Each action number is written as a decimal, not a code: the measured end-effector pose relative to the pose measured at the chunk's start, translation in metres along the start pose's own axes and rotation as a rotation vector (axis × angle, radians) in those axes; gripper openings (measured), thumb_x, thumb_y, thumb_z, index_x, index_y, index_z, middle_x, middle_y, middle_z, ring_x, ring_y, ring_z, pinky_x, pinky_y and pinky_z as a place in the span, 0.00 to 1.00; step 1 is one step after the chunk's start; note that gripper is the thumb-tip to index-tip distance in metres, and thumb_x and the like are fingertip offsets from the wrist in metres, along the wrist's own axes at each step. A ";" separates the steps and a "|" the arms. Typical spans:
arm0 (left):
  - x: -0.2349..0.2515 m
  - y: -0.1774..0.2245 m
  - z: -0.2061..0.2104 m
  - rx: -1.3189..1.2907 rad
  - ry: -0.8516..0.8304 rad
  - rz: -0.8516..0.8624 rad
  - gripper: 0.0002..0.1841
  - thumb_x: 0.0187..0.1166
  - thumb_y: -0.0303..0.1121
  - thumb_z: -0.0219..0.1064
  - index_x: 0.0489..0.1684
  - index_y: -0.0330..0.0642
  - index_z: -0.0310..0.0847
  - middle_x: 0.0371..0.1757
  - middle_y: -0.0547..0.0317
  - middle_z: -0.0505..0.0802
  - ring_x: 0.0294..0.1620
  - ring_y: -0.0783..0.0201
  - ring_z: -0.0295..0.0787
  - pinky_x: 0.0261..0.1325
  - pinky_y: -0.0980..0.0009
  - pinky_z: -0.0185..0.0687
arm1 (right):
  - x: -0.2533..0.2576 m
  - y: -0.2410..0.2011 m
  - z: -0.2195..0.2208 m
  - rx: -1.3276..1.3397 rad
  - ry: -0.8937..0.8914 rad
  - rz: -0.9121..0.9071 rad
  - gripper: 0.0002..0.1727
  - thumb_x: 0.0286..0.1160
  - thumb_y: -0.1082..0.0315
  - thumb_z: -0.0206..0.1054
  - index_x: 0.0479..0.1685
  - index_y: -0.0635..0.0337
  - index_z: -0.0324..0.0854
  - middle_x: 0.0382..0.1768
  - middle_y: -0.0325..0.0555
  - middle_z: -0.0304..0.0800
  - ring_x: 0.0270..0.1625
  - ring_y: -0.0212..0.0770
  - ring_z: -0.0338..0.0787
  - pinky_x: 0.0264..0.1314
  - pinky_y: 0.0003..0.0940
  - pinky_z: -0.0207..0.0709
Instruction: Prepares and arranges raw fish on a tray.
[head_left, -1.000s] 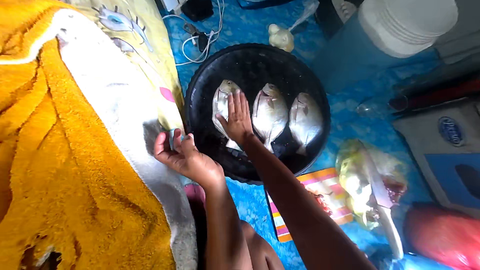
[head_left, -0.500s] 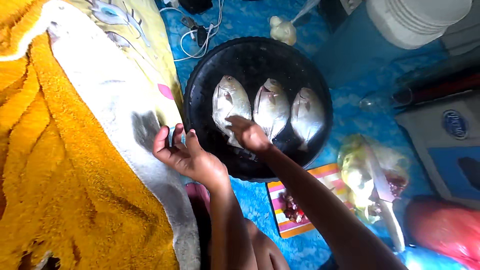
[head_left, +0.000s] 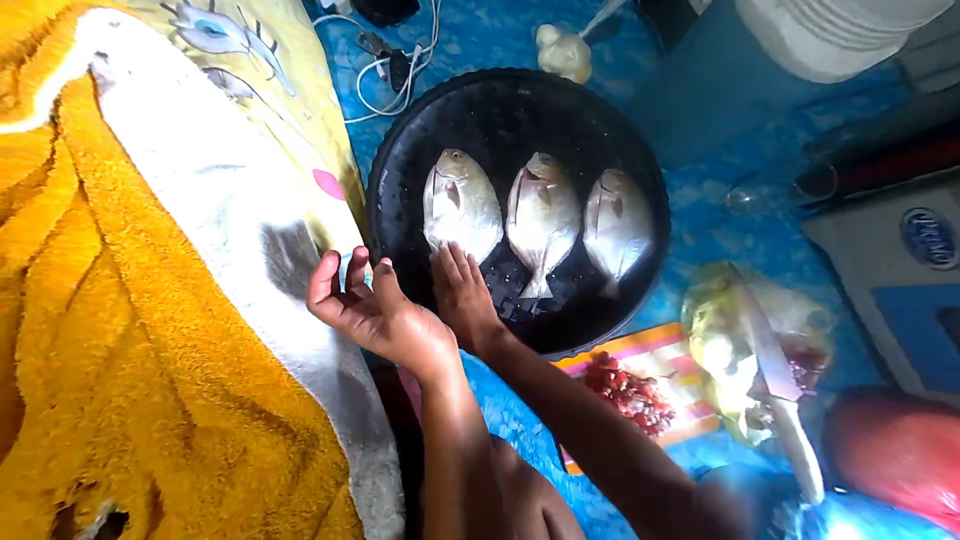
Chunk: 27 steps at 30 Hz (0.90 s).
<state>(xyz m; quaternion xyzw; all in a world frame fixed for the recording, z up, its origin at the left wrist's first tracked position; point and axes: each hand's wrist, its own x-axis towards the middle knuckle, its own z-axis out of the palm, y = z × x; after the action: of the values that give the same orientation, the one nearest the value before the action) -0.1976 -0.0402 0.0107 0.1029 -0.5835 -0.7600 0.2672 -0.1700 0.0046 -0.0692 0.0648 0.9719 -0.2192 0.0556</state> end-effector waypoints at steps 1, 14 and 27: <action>0.001 0.000 -0.001 -0.002 0.002 -0.003 0.23 0.74 0.14 0.55 0.67 0.40 0.64 0.60 0.63 0.78 0.59 0.72 0.82 0.58 0.73 0.85 | 0.018 0.011 -0.006 -0.024 0.001 -0.064 0.29 0.87 0.71 0.56 0.86 0.71 0.65 0.90 0.64 0.61 0.94 0.63 0.55 0.94 0.61 0.45; 0.001 -0.005 0.000 -0.019 -0.009 -0.014 0.22 0.74 0.15 0.56 0.67 0.39 0.64 0.57 0.63 0.78 0.57 0.73 0.82 0.57 0.73 0.85 | 0.035 0.058 -0.004 -0.068 0.114 -0.418 0.28 0.75 0.81 0.64 0.78 0.64 0.79 0.84 0.55 0.75 0.92 0.59 0.62 0.94 0.62 0.47; -0.001 -0.011 0.003 0.009 -0.040 0.019 0.22 0.75 0.15 0.56 0.68 0.37 0.64 0.59 0.62 0.77 0.57 0.74 0.82 0.59 0.73 0.85 | 0.096 0.047 -0.040 0.149 0.145 0.286 0.45 0.87 0.48 0.60 0.94 0.70 0.48 0.93 0.69 0.48 0.95 0.65 0.49 0.95 0.58 0.44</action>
<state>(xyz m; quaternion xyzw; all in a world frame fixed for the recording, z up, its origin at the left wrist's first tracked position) -0.2015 -0.0353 0.0008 0.0835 -0.5932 -0.7565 0.2624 -0.2609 0.0740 -0.0664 0.2223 0.9352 -0.2753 0.0110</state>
